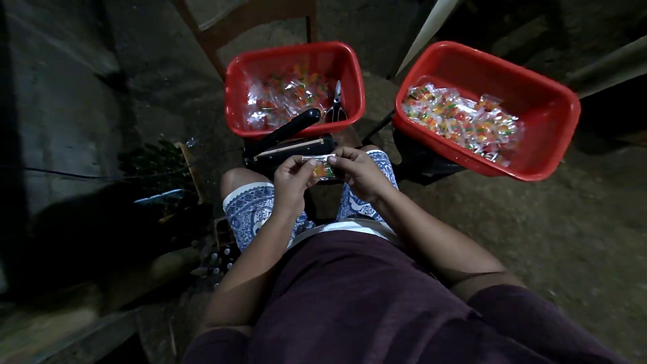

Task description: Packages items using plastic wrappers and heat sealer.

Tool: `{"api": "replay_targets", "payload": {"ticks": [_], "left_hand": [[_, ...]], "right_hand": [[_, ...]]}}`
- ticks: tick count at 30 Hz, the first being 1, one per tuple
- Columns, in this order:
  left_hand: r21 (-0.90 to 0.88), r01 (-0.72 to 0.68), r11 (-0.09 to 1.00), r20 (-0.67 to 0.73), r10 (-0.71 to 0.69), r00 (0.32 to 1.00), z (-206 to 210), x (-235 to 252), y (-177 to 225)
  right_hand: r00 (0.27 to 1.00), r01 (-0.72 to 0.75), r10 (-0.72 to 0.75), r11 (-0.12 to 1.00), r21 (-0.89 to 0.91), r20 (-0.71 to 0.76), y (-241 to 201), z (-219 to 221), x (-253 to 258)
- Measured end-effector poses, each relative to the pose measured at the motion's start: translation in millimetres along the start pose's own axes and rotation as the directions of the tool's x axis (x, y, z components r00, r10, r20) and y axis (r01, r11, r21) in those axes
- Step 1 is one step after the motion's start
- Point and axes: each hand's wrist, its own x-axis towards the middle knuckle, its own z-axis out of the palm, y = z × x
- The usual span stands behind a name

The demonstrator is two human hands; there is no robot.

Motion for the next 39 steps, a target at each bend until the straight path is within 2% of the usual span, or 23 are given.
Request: {"api": "replay_targets", "payload": {"ticks": [3, 6, 10, 12, 14, 16, 18, 21, 22, 25, 27, 29, 30, 32, 33, 35, 37, 38, 39], "left_hand": [[0.043, -0.067, 0.997, 0.014, 0.067, 0.998, 2, 1, -2], [0.063, -0.073, 0.995, 0.022, 0.072, 0.997, 4, 2, -4], [0.149, -0.134, 0.98, 0.101, 0.12, 0.988, 10, 9, -15], [0.177, -0.154, 0.972, 0.141, 0.13, 0.981, 17, 16, -21], [0.195, -0.172, 0.966, 0.19, 0.135, 0.973, 22, 24, -22], [0.21, -0.201, 0.957, 0.198, 0.159, 0.967, 21, 33, -15], [0.219, -0.244, 0.945, 0.153, 0.214, 0.965, 15, 45, -7], [0.191, -0.271, 0.943, 0.008, 0.274, 0.962, -3, 64, 4], [0.175, -0.268, 0.947, -0.052, 0.28, 0.958, -9, 71, 7], [0.143, -0.254, 0.957, -0.206, 0.279, 0.938, -22, 92, 12], [0.118, -0.255, 0.96, -0.271, 0.278, 0.922, -29, 106, 12], [0.098, -0.245, 0.965, -0.276, 0.263, 0.924, -28, 112, 14], [0.089, -0.253, 0.963, -0.232, 0.267, 0.935, -25, 109, 16], [0.038, -0.365, 0.93, 0.012, 0.364, 0.931, -19, 88, 22], [-0.028, -0.441, 0.897, 0.187, 0.438, 0.88, -15, 74, 28], [-0.175, -0.52, 0.836, 0.505, 0.529, 0.682, -1, 45, 51], [-0.351, -0.4, 0.846, 0.679, 0.525, 0.514, 12, 20, 81], [-0.445, -0.3, 0.844, 0.712, 0.536, 0.454, 17, 15, 93], [-0.497, -0.196, 0.845, 0.726, 0.529, 0.439, 20, 11, 105]], "right_hand": [[1.0, 0.018, -0.018, 1.0, -0.009, -0.004, -2, -3, 1], [0.999, 0.044, -0.045, 0.998, -0.051, -0.023, 0, -6, -2], [0.98, 0.19, -0.197, 0.955, -0.227, -0.008, 5, -11, -9], [0.978, 0.192, -0.209, 0.934, -0.3, -0.024, 4, -24, -7], [0.963, 0.187, -0.246, 0.906, -0.379, -0.113, 0, -53, -3], [0.88, 0.186, -0.376, 0.836, -0.517, -0.292, -8, -103, 1], [0.727, 0.098, -0.48, 0.781, -0.617, -0.491, -26, -160, -4], [0.472, 0.031, -0.615, 0.728, -0.685, -0.632, -41, -240, -11], [0.425, -0.008, -0.627, 0.718, -0.696, -0.652, -43, -260, -13], [0.401, -0.087, -0.65, 0.675, -0.733, -0.646, -52, -271, -7], [0.462, -0.093, -0.679, 0.603, -0.793, -0.57, -52, -243, 11], [0.573, -0.063, -0.675, 0.529, -0.846, -0.465, -44, -211, 40], [0.634, -0.035, -0.658, 0.5, -0.865, -0.406, -40, -196, 57], [0.753, 0.017, -0.593, 0.451, -0.892, -0.286, -29, -171, 95], [0.808, 0.024, -0.538, 0.437, -0.899, -0.239, -25, -160, 114], [0.908, 0.011, -0.387, 0.404, -0.915, -0.16, -18, -138, 150], [0.974, 0.004, -0.213, 0.352, -0.936, -0.076, -7, -122, 184], [0.989, 0.006, -0.142, 0.325, -0.946, -0.042, 0, -117, 201], [0.998, 0.004, -0.067, 0.292, -0.956, -0.017, 8, -112, 217]]}}
